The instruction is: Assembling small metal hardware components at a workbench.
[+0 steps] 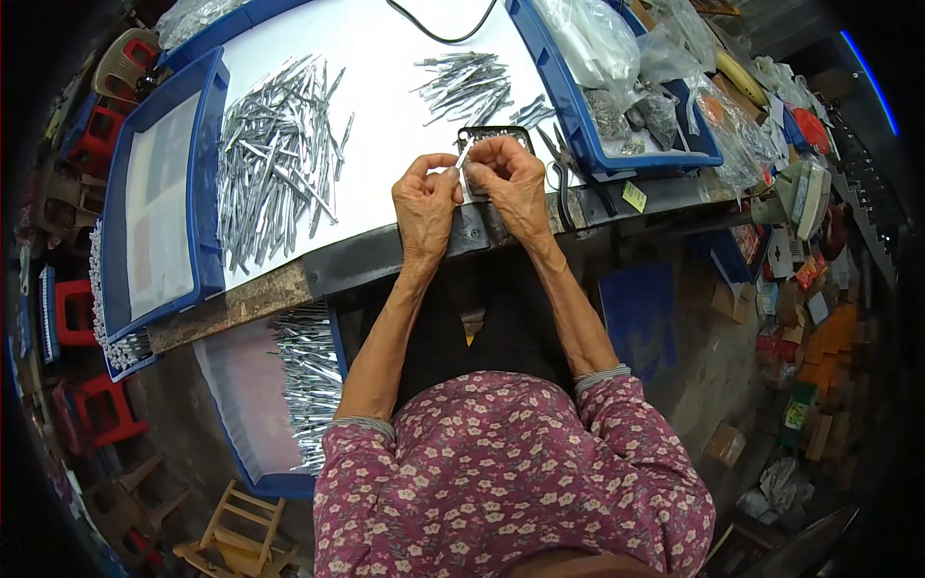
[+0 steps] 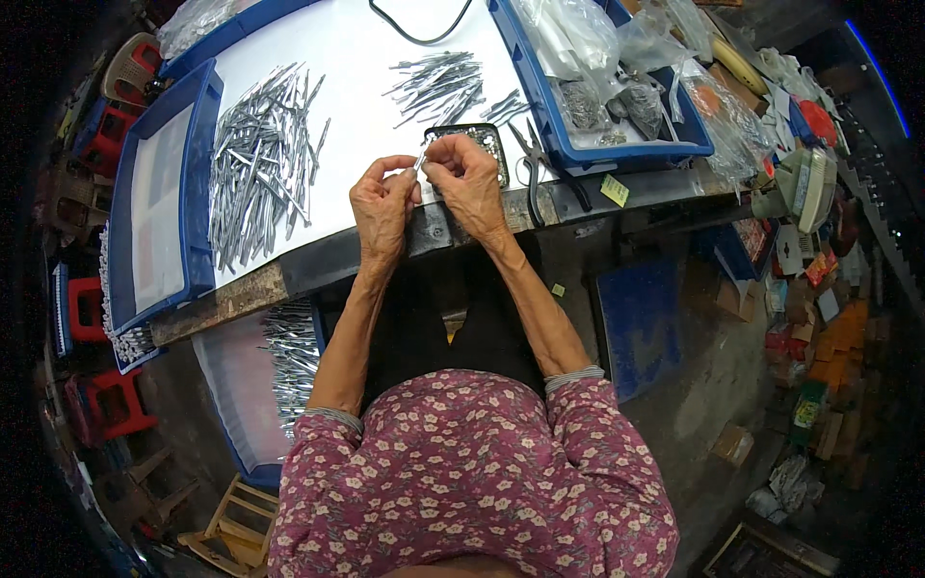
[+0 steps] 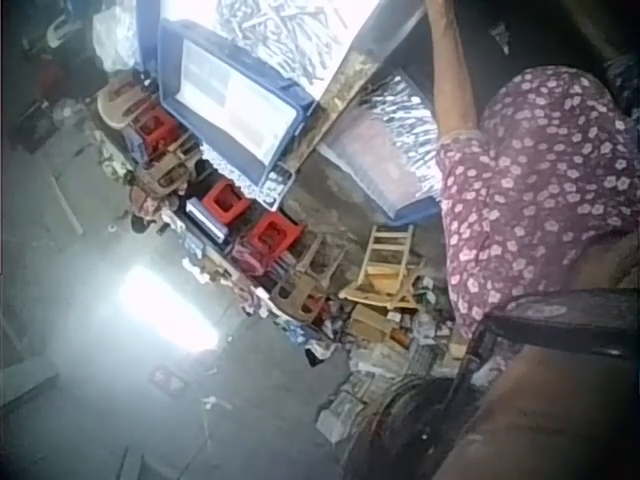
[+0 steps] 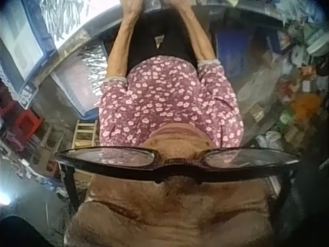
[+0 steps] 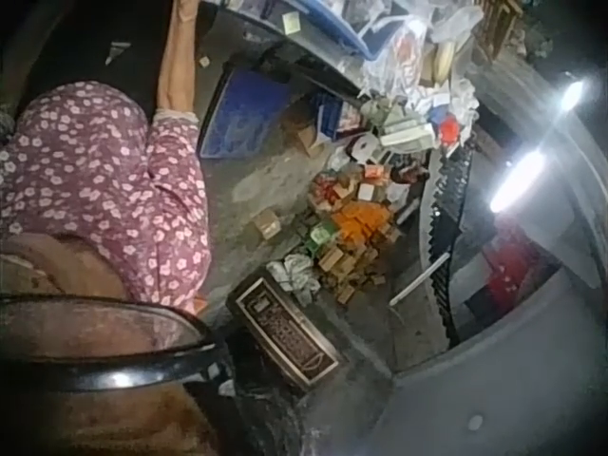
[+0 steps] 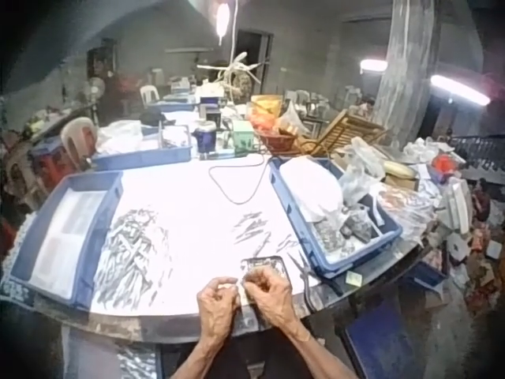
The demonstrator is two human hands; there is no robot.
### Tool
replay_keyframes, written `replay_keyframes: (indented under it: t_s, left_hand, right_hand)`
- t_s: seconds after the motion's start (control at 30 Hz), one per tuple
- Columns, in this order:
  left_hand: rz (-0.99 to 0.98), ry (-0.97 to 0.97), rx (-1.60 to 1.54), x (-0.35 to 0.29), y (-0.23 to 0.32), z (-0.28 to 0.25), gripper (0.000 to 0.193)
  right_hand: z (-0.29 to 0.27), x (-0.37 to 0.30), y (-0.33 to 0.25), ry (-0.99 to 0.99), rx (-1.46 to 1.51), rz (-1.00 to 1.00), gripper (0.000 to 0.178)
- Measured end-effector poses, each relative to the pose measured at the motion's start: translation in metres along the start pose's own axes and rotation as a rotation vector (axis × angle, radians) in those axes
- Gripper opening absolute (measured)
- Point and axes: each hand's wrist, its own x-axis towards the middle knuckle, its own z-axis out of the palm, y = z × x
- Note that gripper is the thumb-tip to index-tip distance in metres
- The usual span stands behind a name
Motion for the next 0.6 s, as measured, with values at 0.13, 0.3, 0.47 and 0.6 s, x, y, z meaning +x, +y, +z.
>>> replay_keyframes:
  t_s: [0.13, 0.3, 0.47, 0.6]
  left_hand:
    - [0.006, 0.004, 0.011, -0.0002, -0.0004, -0.0007, 0.012]
    - [-0.007, 0.012, 0.003, -0.0001, -0.0004, -0.0008, 0.012]
    - [0.017, -0.006, -0.032, -0.0002, -0.0023, -0.0021, 0.012]
    - [0.004, -0.009, -0.038, 0.0001, -0.0016, -0.0039, 0.012]
  right_hand:
    - [0.0021, -0.0011, 0.0016, 0.008, 0.008, -0.020, 0.012]
    - [0.0039, -0.0016, 0.0002, 0.031, 0.015, -0.023, 0.011]
    - [0.0058, -0.0024, 0.0002, 0.040, 0.046, -0.035, 0.011]
    - [0.0036, -0.0018, 0.0010, 0.020, 0.022, -0.036, 0.012]
